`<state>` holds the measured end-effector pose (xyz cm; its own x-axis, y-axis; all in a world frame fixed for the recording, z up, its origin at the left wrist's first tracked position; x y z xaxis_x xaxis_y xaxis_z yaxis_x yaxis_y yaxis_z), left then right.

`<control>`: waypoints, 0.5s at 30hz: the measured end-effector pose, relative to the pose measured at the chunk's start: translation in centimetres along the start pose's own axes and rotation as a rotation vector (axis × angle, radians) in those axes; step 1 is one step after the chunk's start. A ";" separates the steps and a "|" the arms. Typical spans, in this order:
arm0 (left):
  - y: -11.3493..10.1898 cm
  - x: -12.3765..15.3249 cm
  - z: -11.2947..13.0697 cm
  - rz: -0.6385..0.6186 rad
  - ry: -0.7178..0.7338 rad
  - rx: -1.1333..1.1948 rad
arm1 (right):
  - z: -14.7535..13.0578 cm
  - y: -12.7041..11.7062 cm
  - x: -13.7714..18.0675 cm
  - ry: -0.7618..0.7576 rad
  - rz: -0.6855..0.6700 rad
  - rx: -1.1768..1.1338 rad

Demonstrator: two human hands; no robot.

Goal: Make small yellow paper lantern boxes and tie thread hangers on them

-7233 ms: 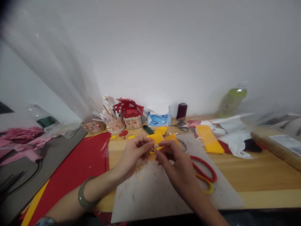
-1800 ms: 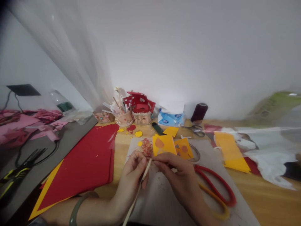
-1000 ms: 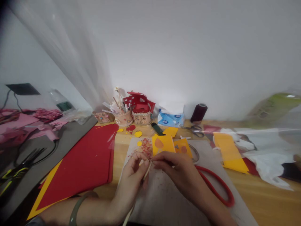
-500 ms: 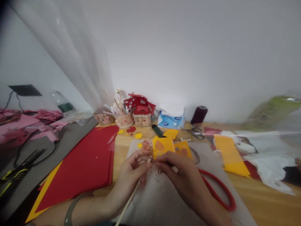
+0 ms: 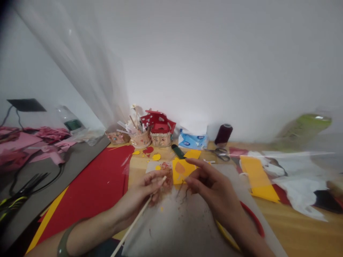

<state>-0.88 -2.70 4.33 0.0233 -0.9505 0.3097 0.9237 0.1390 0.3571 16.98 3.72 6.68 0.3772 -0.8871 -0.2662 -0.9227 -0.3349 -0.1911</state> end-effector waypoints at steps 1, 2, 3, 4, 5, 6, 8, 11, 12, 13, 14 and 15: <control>-0.3 0.0 0.3 0.024 -0.001 0.004 | 0.1 -0.2 -0.1 0.006 -0.005 -0.023; -0.5 0.0 0.7 0.047 0.005 0.008 | 0.2 -0.4 -0.1 0.012 -0.012 -0.037; -0.5 0.1 1.2 0.064 0.016 0.009 | 0.2 -0.5 -0.2 0.018 -0.022 -0.044; -0.4 0.2 1.7 0.065 0.031 -0.001 | 0.2 -0.6 -0.2 0.025 -0.035 -0.044; -0.2 0.2 2.3 0.053 0.048 -0.025 | 0.2 -0.6 -0.3 0.033 -0.047 -0.038; 0.2 0.2 2.7 0.027 0.058 -0.060 | 0.1 -0.5 -0.3 0.038 -0.057 -0.032; 1.3 0.0 3.4 -0.042 0.048 -0.161 | -0.5 -0.2 -0.4 0.051 -0.075 -0.016; 2.9 -0.7 3.8 -0.151 0.018 -0.325 | -1.5 0.1 -0.7 0.066 -0.060 -0.011; 3.3 -1.0 3.7 -0.180 0.010 -0.359 | -1.8 0.1 -0.8 0.067 -0.045 -0.008; 3.6 -1.3 3.7 -0.199 0.003 -0.378 | -2.0 0.1 -0.8 0.064 -0.030 -0.001; 3.8 -1.5 3.7 -0.206 -0.004 -0.384 | -2.1 -0.1 -0.9 0.058 -0.014 0.009; 3.9 -1.8 3.7 -0.206 -0.012 -0.381 | -2.1 -0.3 -0.9 0.055 -0.006 0.020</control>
<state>1.24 0.54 8.38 -0.1782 -0.9443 0.2767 0.9839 -0.1675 0.0620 16.74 3.91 8.98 0.3776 -0.9011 -0.2129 -0.9182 -0.3347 -0.2119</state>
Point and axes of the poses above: each hand's wrist, its own x-axis away from the middle knuckle, its own y-axis out of the palm, z = x × y, the point moved 1 cm from there along -x, towards the middle knuckle, and after that the axes turned 3 degrees about -y, right-handed, at the moved point
